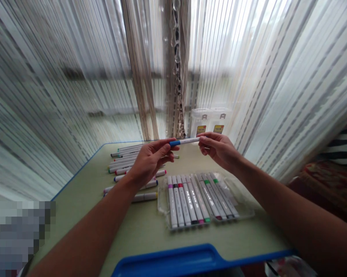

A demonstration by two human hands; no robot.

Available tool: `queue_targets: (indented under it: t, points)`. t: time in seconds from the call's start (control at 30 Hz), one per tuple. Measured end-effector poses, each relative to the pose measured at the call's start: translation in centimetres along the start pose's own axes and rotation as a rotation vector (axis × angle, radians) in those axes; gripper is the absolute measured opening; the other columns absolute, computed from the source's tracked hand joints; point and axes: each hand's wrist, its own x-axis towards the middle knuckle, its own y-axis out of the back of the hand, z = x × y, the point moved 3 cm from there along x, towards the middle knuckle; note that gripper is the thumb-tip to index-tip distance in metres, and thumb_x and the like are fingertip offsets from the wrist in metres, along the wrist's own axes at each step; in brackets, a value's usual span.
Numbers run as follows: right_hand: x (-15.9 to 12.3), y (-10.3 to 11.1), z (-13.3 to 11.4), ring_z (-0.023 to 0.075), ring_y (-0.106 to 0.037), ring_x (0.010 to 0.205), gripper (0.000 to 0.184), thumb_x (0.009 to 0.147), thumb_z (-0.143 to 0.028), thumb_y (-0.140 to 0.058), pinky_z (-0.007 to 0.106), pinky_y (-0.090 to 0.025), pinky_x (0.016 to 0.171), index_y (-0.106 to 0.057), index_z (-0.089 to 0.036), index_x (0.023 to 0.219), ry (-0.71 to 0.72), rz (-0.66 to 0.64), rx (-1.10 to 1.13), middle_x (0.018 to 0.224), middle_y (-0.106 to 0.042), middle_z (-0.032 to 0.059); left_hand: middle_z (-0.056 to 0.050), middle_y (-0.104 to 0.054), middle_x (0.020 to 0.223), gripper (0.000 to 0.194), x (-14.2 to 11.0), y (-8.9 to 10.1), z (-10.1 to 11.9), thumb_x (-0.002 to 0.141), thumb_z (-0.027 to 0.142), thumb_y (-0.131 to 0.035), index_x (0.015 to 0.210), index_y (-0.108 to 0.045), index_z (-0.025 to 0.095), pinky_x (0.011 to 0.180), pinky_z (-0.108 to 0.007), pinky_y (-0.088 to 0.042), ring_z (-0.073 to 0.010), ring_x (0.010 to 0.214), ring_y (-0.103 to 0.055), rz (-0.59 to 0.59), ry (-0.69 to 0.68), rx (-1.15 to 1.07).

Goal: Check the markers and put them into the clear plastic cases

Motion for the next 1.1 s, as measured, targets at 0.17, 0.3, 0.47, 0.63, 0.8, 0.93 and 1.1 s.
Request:
queue_targets:
  t: [0.17, 0.3, 0.47, 0.63, 0.8, 0.93, 1.1]
  points:
    - [-0.07, -0.17, -0.09, 0.0106, -0.054, 0.057, 0.022, 0.071, -0.029, -0.086, 0.024, -0.042, 0.050, -0.074, -0.016, 0.084, -0.039, -0.030, 0.029, 0.067, -0.064, 0.0010, -0.010, -0.079, 0.091, 0.025, -0.20, -0.26, 0.10, 0.077, 0.017, -0.082, 0.102, -0.080, 0.015, 0.068, -0.022, -0.057, -0.0103, 0.066, -0.068, -0.042, 0.013, -0.044]
    - [-0.24, -0.33, -0.11, 0.0102, -0.054, 0.056, 0.022, 0.071, -0.029, -0.085, 0.023, -0.042, 0.049, -0.075, -0.016, 0.086, -0.065, -0.067, 0.034, 0.067, -0.064, 0.0006, -0.010, -0.079, 0.089, 0.025, -0.41, -0.39, 0.11, 0.075, 0.017, -0.084, 0.100, -0.081, 0.015, 0.069, -0.023, -0.058, -0.0118, 0.067, -0.070, -0.064, 0.045, -0.067]
    - [-0.38, -0.47, -0.15, 0.0106, -0.054, 0.056, 0.022, 0.072, -0.030, -0.085, 0.024, -0.042, 0.049, -0.073, -0.017, 0.085, -0.073, -0.073, 0.019, 0.067, -0.063, 0.0006, -0.010, -0.079, 0.085, 0.030, -0.58, -0.49, 0.20, 0.068, 0.018, -0.089, 0.096, -0.081, 0.016, 0.069, -0.024, -0.059, -0.0125, 0.067, -0.071, -0.062, 0.072, -0.056]
    - [-0.37, -0.64, -0.18, 0.0102, -0.054, 0.055, 0.022, 0.070, -0.029, -0.086, 0.023, -0.041, 0.048, -0.074, -0.017, 0.083, -0.070, -0.083, 0.037, 0.066, -0.064, 0.0005, -0.010, -0.079, 0.077, 0.032, -0.53, -0.50, 0.19, 0.063, 0.019, -0.092, 0.092, -0.082, 0.015, 0.065, -0.022, -0.057, -0.0129, 0.066, -0.071, -0.059, 0.049, -0.050]
    - [-0.46, -0.73, -0.25, 0.0105, -0.053, 0.054, 0.023, 0.069, -0.032, -0.087, 0.024, -0.042, 0.047, -0.075, -0.017, 0.083, -0.062, -0.086, 0.007, 0.064, -0.063, 0.0000, -0.009, -0.079, 0.077, 0.030, -0.54, -0.28, 0.14, 0.063, 0.025, -0.092, 0.089, -0.081, 0.014, 0.062, -0.023, -0.057, -0.0118, 0.059, -0.069, -0.046, 0.079, -0.044]
    - [-0.53, -0.72, -0.29, 0.0105, -0.054, 0.055, 0.023, 0.070, -0.032, -0.086, 0.024, -0.042, 0.048, -0.075, -0.017, 0.085, -0.051, -0.097, -0.007, 0.065, -0.062, -0.0004, -0.009, -0.078, 0.075, 0.028, -0.44, -0.10, 0.00, 0.066, 0.030, -0.091, 0.085, -0.081, 0.013, 0.060, -0.023, -0.057, -0.0127, 0.060, -0.070, -0.057, 0.101, -0.056]
    - [-0.51, -0.70, -0.28, 0.0101, -0.053, 0.056, 0.021, 0.072, -0.030, -0.085, 0.024, -0.041, 0.049, -0.075, -0.017, 0.085, -0.046, -0.108, -0.001, 0.066, -0.062, -0.0001, -0.010, -0.078, 0.075, 0.028, -0.36, -0.03, -0.16, 0.070, 0.032, -0.089, 0.087, -0.081, 0.012, 0.060, -0.023, -0.057, -0.0132, 0.060, -0.070, -0.066, 0.110, -0.076]
